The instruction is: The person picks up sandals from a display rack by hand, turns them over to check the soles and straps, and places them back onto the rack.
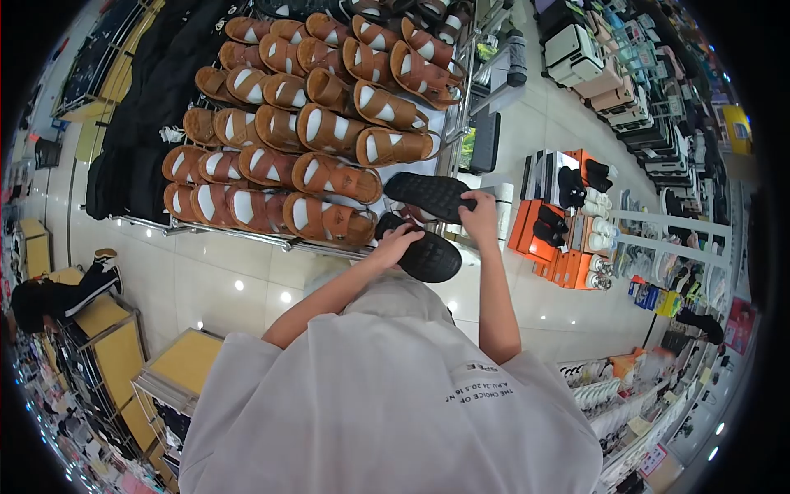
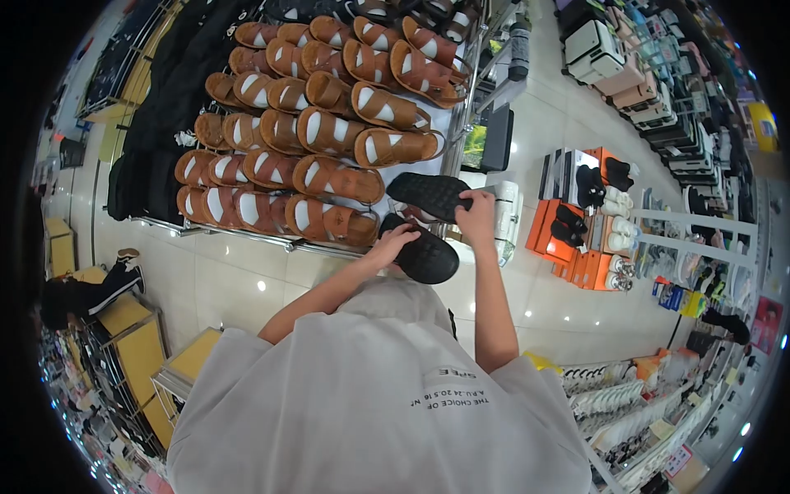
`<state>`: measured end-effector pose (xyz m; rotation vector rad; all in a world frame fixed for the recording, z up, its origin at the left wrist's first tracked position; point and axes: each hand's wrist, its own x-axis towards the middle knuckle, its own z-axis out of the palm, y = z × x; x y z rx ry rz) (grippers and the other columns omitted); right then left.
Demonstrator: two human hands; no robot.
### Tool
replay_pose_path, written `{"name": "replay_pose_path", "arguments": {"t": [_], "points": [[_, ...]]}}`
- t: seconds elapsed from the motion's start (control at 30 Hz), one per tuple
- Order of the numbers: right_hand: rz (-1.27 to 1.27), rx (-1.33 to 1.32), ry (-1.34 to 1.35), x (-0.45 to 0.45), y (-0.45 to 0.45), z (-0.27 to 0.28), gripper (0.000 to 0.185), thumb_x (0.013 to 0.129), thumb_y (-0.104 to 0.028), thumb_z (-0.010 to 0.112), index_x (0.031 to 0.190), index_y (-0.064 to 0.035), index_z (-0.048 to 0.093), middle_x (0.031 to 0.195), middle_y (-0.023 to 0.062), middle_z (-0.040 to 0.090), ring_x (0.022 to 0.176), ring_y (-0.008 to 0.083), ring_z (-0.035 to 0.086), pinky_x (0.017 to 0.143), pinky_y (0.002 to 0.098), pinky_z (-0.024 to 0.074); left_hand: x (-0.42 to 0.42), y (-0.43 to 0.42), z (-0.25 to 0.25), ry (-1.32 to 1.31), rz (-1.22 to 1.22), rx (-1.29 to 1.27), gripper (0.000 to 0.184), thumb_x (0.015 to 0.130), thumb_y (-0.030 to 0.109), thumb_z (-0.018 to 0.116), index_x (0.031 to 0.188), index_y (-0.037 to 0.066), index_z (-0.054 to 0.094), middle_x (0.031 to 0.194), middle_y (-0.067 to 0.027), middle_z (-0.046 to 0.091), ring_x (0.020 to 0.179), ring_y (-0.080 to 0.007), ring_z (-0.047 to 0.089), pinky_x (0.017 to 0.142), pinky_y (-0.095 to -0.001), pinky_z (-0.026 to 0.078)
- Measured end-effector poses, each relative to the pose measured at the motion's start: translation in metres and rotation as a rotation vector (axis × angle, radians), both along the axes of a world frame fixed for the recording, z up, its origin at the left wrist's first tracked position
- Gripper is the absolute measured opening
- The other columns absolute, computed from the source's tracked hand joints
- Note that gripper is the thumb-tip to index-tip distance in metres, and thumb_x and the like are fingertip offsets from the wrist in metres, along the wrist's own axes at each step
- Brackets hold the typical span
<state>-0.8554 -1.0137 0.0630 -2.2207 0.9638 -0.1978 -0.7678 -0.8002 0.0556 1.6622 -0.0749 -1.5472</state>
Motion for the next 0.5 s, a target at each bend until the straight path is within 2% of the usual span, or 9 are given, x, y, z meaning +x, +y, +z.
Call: {"name": "replay_pose_path", "arguments": {"t": [0.03,0.13,0.17,0.2,0.23,0.27,0.33,0.4,0.5], "points": [[0.003,0.002,0.012,-0.001,-0.002,-0.003,0.026,0.071,-0.009,0.068,0.097,-0.0034,0.068,0.108,0.0186,0.061,0.112,0.0352,0.054,0.100,0.0397,0.0437,0.003,0.006,-0.007,0.026,0.026,-0.045,0.082,0.086,0.055,0.059,0.149,0.010,0.034,0.149,-0.0167,0.030,0.134,-0.0361,0.037,0.086,-0.0461,0.056],[-0.020,-0.019,0.038,0.001,0.010,0.001,0.029,0.072,-0.014,0.072,0.099,-0.0042,0.068,0.110,0.0191,0.061,0.113,0.0358,0.054,0.100,0.0407,0.0435,0.019,0.030,-0.027,0.145,-0.018,-0.079,0.083,0.086,0.057,0.058,0.147,0.007,0.034,0.146,-0.0153,0.036,0.129,-0.0313,0.043,0.084,-0.0433,0.056],[-0.042,-0.041,0.038,0.001,0.016,0.000,0.030,0.073,-0.015,0.072,0.101,-0.0044,0.068,0.112,0.0198,0.060,0.113,0.0362,0.054,0.100,0.0408,0.0434,0.027,0.040,-0.019,0.129,-0.014,-0.062,0.071,0.088,0.054,0.059,0.140,0.007,0.045,0.135,-0.0139,0.049,0.121,-0.0260,0.051,0.079,-0.0387,0.057],[-0.065,-0.063,0.037,0.002,0.024,0.004,0.032,0.073,-0.016,0.073,0.102,-0.0046,0.067,0.113,0.0204,0.059,0.113,0.0365,0.054,0.100,0.0409,0.0434,0.039,0.052,-0.014,0.059,-0.049,-0.070,0.065,0.089,0.051,0.059,0.135,0.006,0.049,0.131,-0.0134,0.053,0.118,-0.0246,0.052,0.078,-0.0378,0.056],[-0.087,-0.029,0.090,0.003,0.031,0.010,0.044,0.076,-0.014,0.072,0.116,-0.0017,0.058,0.123,0.0253,0.050,0.118,0.0415,0.050,0.101,0.0431,0.0424,0.053,0.067,-0.010,-0.011,-0.085,-0.080,0.059,0.090,0.048,0.060,0.131,0.006,0.053,0.126,-0.0129,0.056,0.114,-0.0231,0.054,0.076,-0.0369,0.055],[-0.143,-0.036,0.069,0.003,0.040,0.014,0.048,0.076,-0.013,0.072,0.119,-0.0010,0.055,0.123,0.0258,0.050,0.118,0.0423,0.049,0.101,0.0436,0.0422,0.067,0.083,-0.008,-0.083,-0.123,-0.090,0.054,0.091,0.045,0.061,0.127,0.005,0.056,0.121,-0.0124,0.059,0.111,-0.0216,0.056,0.075,-0.0360,0.055],[-0.258,-0.052,0.024,0.002,0.059,0.020,0.055,0.077,-0.013,0.071,0.126,0.0004,0.049,0.124,0.0267,0.048,0.118,0.0438,0.049,0.101,0.0445,0.0419,0.092,0.119,-0.004,-0.432,-0.008,-0.175,0.038,0.092,0.034,0.063,0.114,0.002,0.062,0.107,-0.0129,0.064,0.102,-0.0260,0.059,0.080,-0.0378,0.051],[-0.243,-0.140,0.055,-0.012,0.071,0.016,0.058,0.079,-0.012,0.069,0.129,0.0022,0.044,0.123,0.0263,0.050,0.116,0.0459,0.049,0.100,0.0462,0.0417,0.121,0.153,0.004,-1.122,-0.099,-0.146,0.040,0.092,0.027,0.061,0.117,-0.004,0.056,0.113,-0.0230,0.059,0.109,-0.0371,0.057,0.086,-0.0427,0.048],[-0.264,-0.216,0.107,-0.024,0.100,0.027,0.055,0.082,-0.015,0.068,0.127,0.0033,0.044,0.121,0.0260,0.051,0.115,0.0460,0.049,0.098,0.0479,0.0412,0.155,0.176,0.010,-1.261,-0.130,-0.040,0.047,0.092,0.024,0.059,0.125,-0.007,0.047,0.120,-0.0276,0.052,0.110,-0.0439,0.054,0.092,-0.0457,0.045]]}}
